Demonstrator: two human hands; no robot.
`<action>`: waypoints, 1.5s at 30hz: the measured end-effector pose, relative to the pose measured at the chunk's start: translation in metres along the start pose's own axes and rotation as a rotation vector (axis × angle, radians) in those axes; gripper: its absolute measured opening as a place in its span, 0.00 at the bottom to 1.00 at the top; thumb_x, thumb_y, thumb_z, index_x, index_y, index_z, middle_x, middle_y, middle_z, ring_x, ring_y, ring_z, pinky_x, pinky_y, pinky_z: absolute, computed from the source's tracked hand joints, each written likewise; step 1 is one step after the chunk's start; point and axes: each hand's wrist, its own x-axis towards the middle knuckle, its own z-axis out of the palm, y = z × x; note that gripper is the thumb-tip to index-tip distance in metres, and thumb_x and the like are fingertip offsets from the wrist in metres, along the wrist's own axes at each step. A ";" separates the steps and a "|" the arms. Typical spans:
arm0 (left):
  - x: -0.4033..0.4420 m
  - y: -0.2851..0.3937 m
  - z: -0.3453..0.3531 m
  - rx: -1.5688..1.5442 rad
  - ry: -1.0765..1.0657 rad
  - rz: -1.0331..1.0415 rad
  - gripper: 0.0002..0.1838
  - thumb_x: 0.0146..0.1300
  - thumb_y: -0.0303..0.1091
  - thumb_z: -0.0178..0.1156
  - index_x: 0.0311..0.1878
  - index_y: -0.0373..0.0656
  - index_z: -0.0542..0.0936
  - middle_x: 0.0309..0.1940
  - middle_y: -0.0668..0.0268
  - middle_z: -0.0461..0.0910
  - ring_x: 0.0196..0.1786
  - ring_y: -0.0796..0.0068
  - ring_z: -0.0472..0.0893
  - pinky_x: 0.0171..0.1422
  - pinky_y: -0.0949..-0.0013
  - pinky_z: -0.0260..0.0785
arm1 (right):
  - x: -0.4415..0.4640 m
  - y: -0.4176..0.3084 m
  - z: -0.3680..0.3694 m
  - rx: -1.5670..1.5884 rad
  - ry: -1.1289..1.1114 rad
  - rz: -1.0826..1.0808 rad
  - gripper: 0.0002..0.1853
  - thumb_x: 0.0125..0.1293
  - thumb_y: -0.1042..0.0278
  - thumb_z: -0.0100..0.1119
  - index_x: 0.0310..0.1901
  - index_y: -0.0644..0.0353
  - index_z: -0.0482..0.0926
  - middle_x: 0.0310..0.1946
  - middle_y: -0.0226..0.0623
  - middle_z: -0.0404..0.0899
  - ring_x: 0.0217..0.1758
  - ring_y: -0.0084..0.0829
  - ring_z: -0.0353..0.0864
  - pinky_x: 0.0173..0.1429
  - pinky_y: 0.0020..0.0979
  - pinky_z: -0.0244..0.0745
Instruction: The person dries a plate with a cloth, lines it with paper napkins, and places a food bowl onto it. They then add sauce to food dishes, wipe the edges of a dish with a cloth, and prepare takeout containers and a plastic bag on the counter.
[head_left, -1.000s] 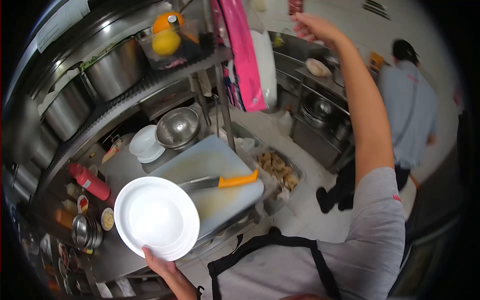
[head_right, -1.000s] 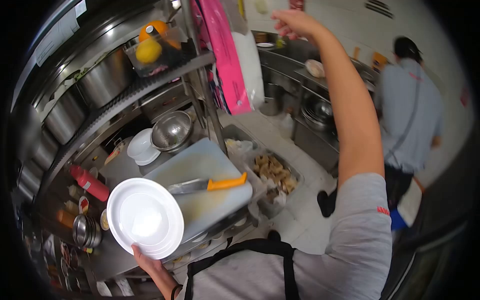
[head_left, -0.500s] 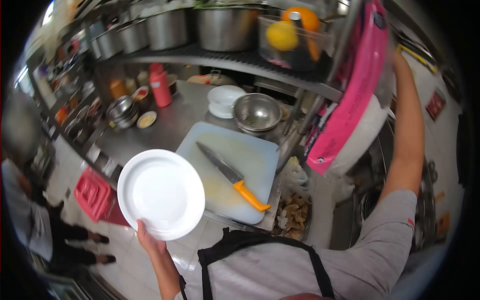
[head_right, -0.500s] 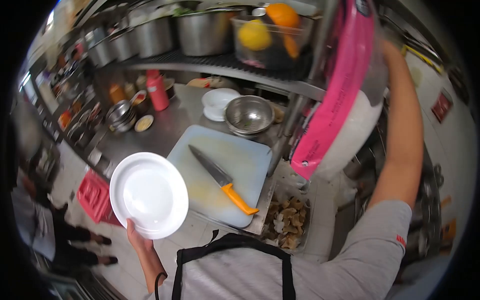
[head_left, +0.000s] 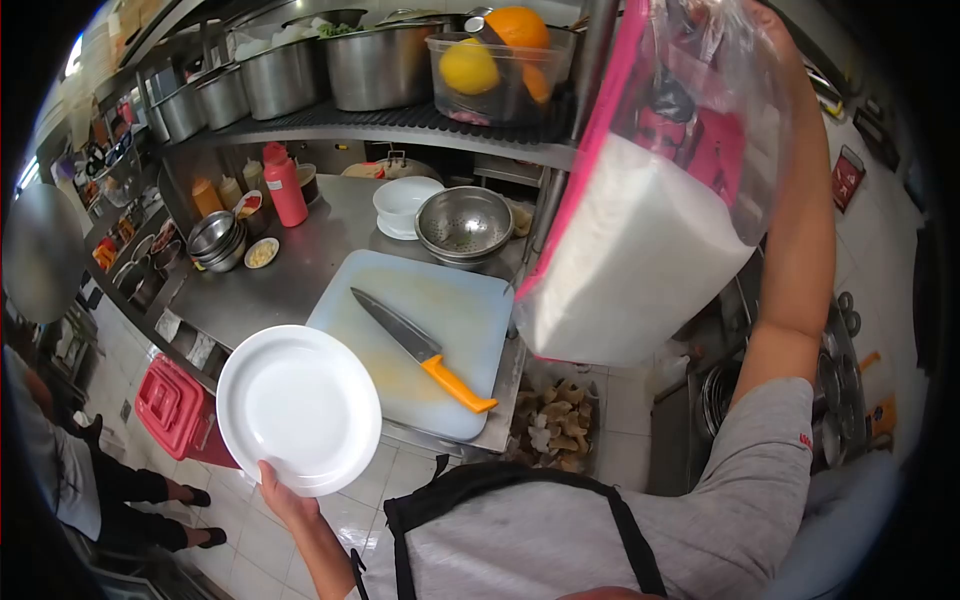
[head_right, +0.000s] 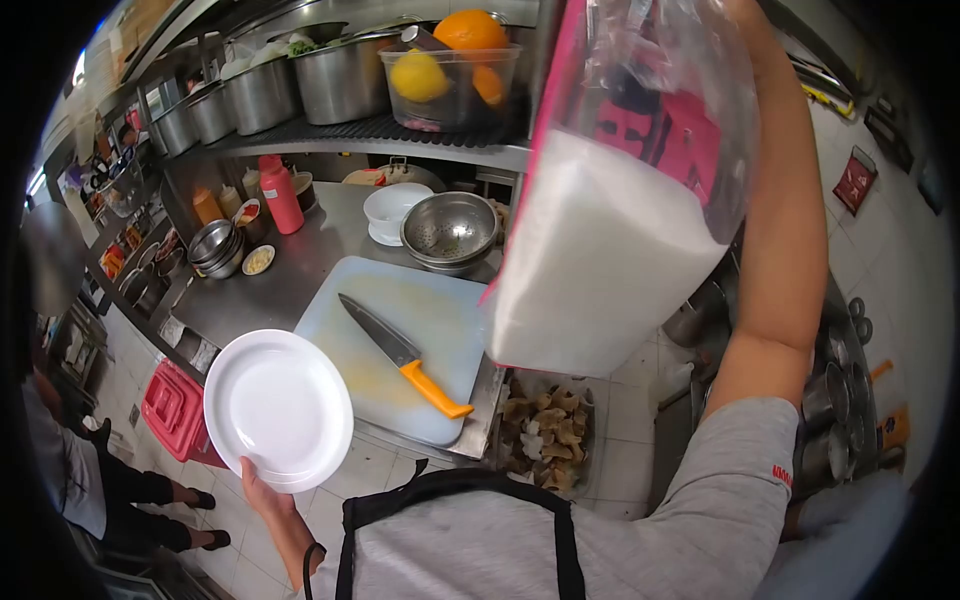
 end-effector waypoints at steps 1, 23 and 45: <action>0.001 -0.002 0.005 -0.004 -0.024 0.003 0.23 0.62 0.38 0.45 0.54 0.31 0.61 0.48 0.53 0.69 0.47 0.62 0.73 0.50 0.60 0.68 | -0.003 -0.001 0.009 0.044 -0.012 -0.004 0.13 0.54 0.69 0.53 0.42 0.58 0.74 0.28 0.22 0.73 0.29 0.15 0.69 0.34 0.20 0.67; -0.008 -0.022 0.006 0.024 -0.031 0.016 0.21 0.60 0.35 0.48 0.55 0.34 0.61 0.47 0.55 0.70 0.47 0.63 0.73 0.51 0.62 0.65 | 0.047 0.002 0.130 -0.809 -0.960 0.254 0.18 0.49 0.70 0.56 0.45 0.60 0.73 0.32 0.34 0.77 0.33 0.25 0.75 0.39 0.25 0.71; -0.008 -0.014 0.000 0.075 0.027 0.007 0.22 0.60 0.37 0.48 0.55 0.35 0.61 0.46 0.57 0.70 0.46 0.64 0.73 0.50 0.64 0.67 | 0.004 -0.061 -0.003 -0.576 0.364 0.095 0.16 0.55 0.52 0.53 0.35 0.56 0.74 0.24 0.20 0.70 0.26 0.12 0.66 0.30 0.19 0.61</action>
